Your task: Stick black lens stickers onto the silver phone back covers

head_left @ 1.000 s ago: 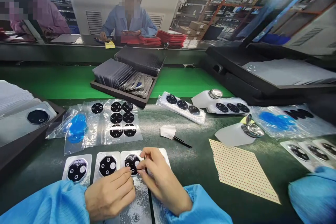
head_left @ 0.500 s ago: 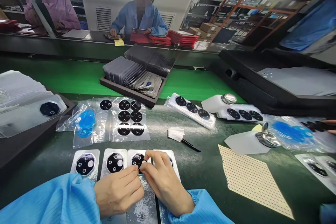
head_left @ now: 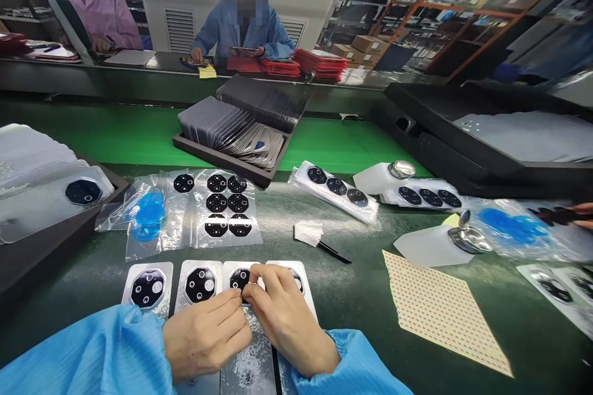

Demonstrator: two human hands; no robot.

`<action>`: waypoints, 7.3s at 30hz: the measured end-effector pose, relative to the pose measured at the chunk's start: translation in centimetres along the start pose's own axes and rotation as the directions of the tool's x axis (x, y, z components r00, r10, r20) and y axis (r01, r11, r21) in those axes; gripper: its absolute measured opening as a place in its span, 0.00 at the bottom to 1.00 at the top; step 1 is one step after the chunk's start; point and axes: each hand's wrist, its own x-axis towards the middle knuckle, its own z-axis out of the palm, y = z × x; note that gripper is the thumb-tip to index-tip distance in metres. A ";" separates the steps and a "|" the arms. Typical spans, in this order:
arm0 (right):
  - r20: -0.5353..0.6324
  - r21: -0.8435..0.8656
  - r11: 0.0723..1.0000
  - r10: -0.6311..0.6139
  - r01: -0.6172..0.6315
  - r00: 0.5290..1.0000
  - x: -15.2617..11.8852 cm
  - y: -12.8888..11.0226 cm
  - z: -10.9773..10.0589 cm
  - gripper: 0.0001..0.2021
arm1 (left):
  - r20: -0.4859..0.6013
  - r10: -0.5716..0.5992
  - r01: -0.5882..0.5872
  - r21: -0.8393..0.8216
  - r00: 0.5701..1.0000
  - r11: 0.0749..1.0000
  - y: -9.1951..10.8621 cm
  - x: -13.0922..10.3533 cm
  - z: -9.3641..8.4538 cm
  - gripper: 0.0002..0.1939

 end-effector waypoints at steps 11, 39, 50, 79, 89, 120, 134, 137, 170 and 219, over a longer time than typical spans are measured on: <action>0.033 0.048 0.998 0.036 -0.037 0.999 0.3 0.1 0.0 0.08 | -0.007 -0.003 0.003 -0.001 1.000 1.000 0.0 -0.2 0.1 0.10; 0.164 0.834 0.341 0.599 -0.435 0.784 0.0 4.2 -2.0 0.11 | -0.001 0.051 -0.051 -0.108 0.999 0.993 -0.8 -1.6 -0.8 0.08; 0.083 0.643 0.620 0.527 -0.449 0.846 -0.1 2.5 -2.5 0.15 | 0.027 -0.010 0.013 -0.119 1.000 0.993 -1.5 -1.6 -0.8 0.12; -0.014 0.202 0.973 0.118 -0.112 0.993 1.9 0.3 0.1 0.07 | 0.018 -0.032 0.033 -0.024 0.999 0.999 -1.0 -1.2 -0.4 0.10; 0.032 -0.094 0.996 0.000 0.003 1.000 1.8 -0.9 1.1 0.11 | 0.013 -0.061 0.061 -0.019 0.998 0.998 -0.7 -1.3 -0.2 0.09; 0.022 0.236 0.944 0.230 -0.229 0.973 1.7 0.5 0.1 0.07 | -0.004 -0.061 0.061 -0.070 0.998 0.996 -1.0 -1.1 -0.3 0.10; 0.026 0.124 0.982 0.139 -0.141 0.990 1.5 -0.2 0.6 0.07 | 0.044 -0.079 0.082 -0.065 0.996 0.995 -0.9 -1.0 -0.4 0.09; 0.008 0.011 0.998 0.067 -0.067 0.998 1.4 -0.4 1.3 0.09 | 0.059 -0.089 0.092 -0.056 0.994 0.994 -0.9 -0.8 -0.3 0.09; -0.148 0.216 0.943 0.287 -0.252 0.946 2.4 0.5 -1.2 0.07 | 0.092 -0.072 0.078 -0.057 0.993 0.995 -1.0 -1.0 -0.4 0.10; 0.251 0.705 0.554 0.390 -0.443 0.886 1.1 -2.4 -0.5 0.08 | 0.042 -0.031 0.037 -0.141 0.999 0.989 -1.8 -6.8 -3.3 0.10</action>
